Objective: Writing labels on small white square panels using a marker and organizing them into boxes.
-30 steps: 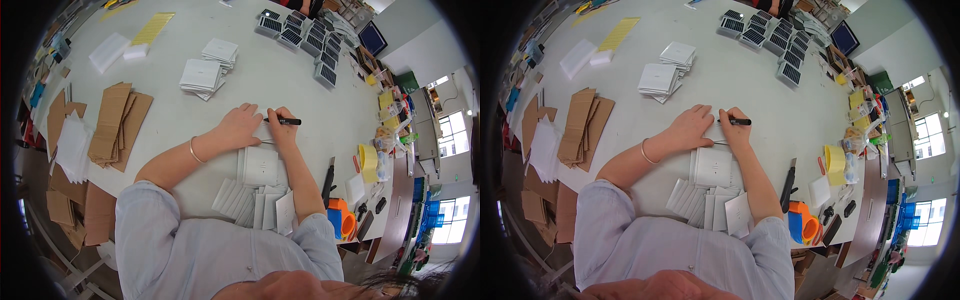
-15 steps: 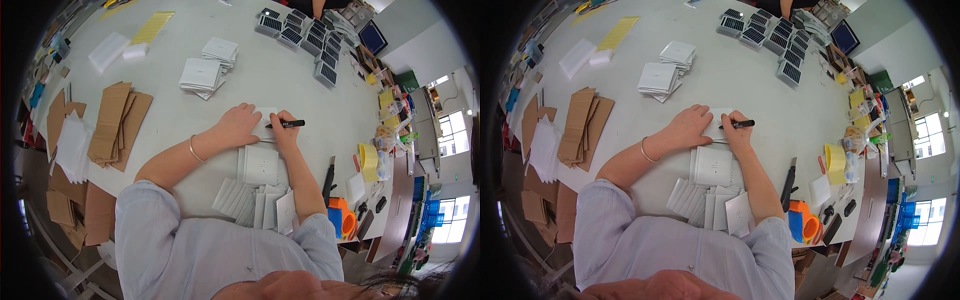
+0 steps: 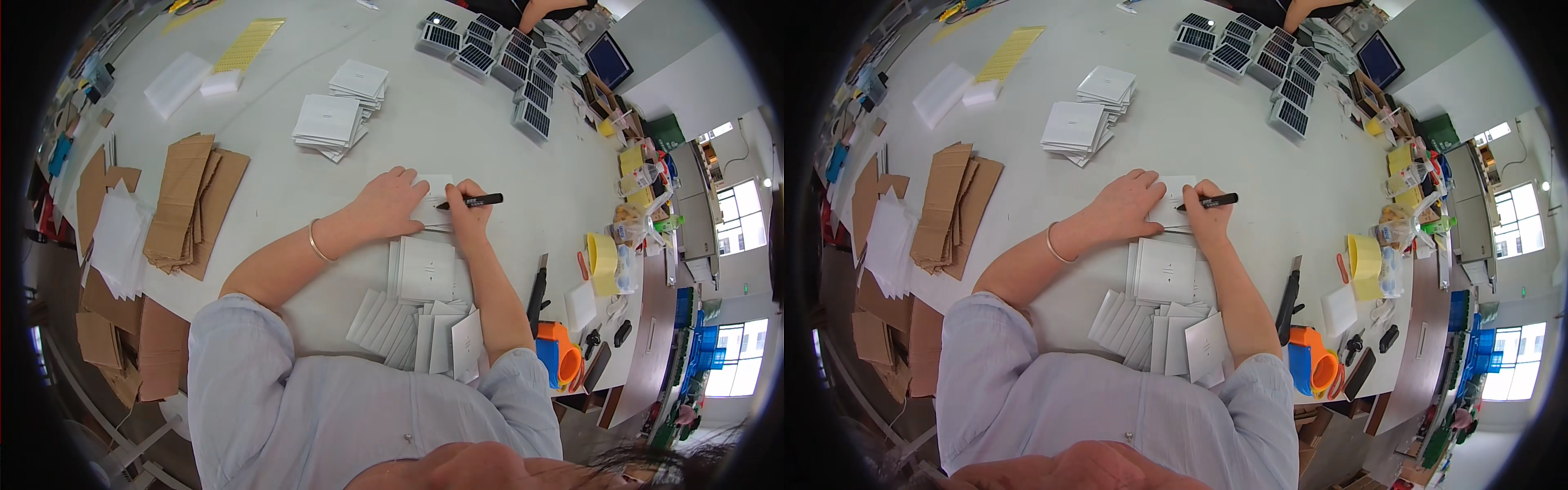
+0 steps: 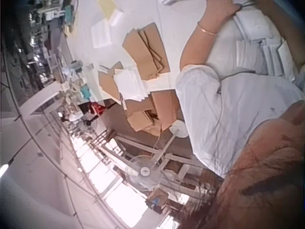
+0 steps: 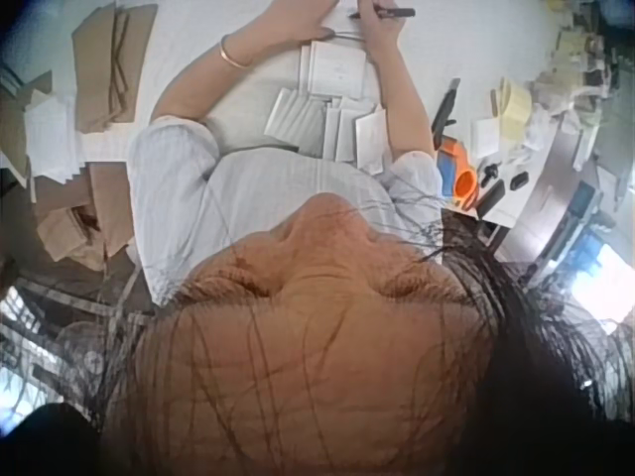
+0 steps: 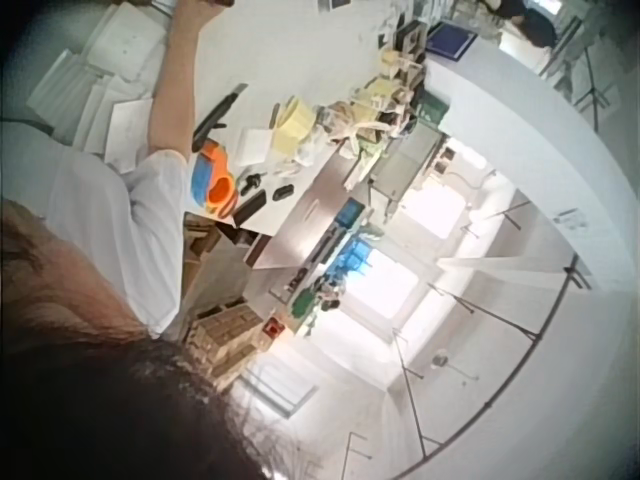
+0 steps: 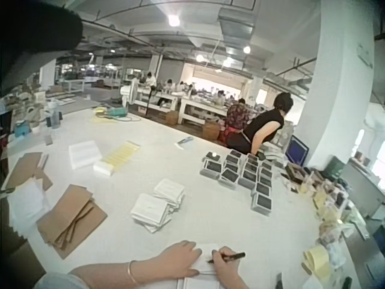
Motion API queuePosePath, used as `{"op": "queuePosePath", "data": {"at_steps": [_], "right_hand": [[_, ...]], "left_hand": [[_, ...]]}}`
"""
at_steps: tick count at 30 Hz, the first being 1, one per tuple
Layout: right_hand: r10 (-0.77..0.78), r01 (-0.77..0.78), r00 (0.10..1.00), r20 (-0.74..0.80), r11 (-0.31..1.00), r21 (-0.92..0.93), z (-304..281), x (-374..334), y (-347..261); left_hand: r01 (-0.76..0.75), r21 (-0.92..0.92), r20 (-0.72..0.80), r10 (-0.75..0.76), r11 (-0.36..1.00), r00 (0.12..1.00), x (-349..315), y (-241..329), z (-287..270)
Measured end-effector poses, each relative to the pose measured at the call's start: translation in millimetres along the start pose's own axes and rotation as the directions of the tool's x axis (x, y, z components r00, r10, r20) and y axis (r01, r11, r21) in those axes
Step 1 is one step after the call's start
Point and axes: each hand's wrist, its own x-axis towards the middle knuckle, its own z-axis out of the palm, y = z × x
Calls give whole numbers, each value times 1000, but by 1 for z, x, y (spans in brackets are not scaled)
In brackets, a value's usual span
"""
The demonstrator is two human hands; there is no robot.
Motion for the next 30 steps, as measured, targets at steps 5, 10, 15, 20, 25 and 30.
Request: {"op": "queuePosePath", "data": {"at_steps": [5,10,15,20,25,30], "right_hand": [[107,-56,973,-202,969,239,-5,5,1],[111,-79,982,-155,977,199,0,9,1],[93,-91,995,-39,995,41,4,8,0],[70,-70,997,-20,998,-7,10,5,-5],[-1,-1,1000,-21,996,-94,12,6,-1],[31,-32,999,-24,999,-29,9,3,-4]], "left_hand": [[62,-11,73,-61,998,995,0,12,-22],[-150,-117,326,181,982,928,-18,35,-48],[-41,-197,494,135,979,859,-7,31,-46],[48,-32,82,-45,998,996,-1,4,-8],[86,-54,149,-77,995,986,2,4,-12],[-13,-3,-30,13,1000,999,-1,-3,1]]}}
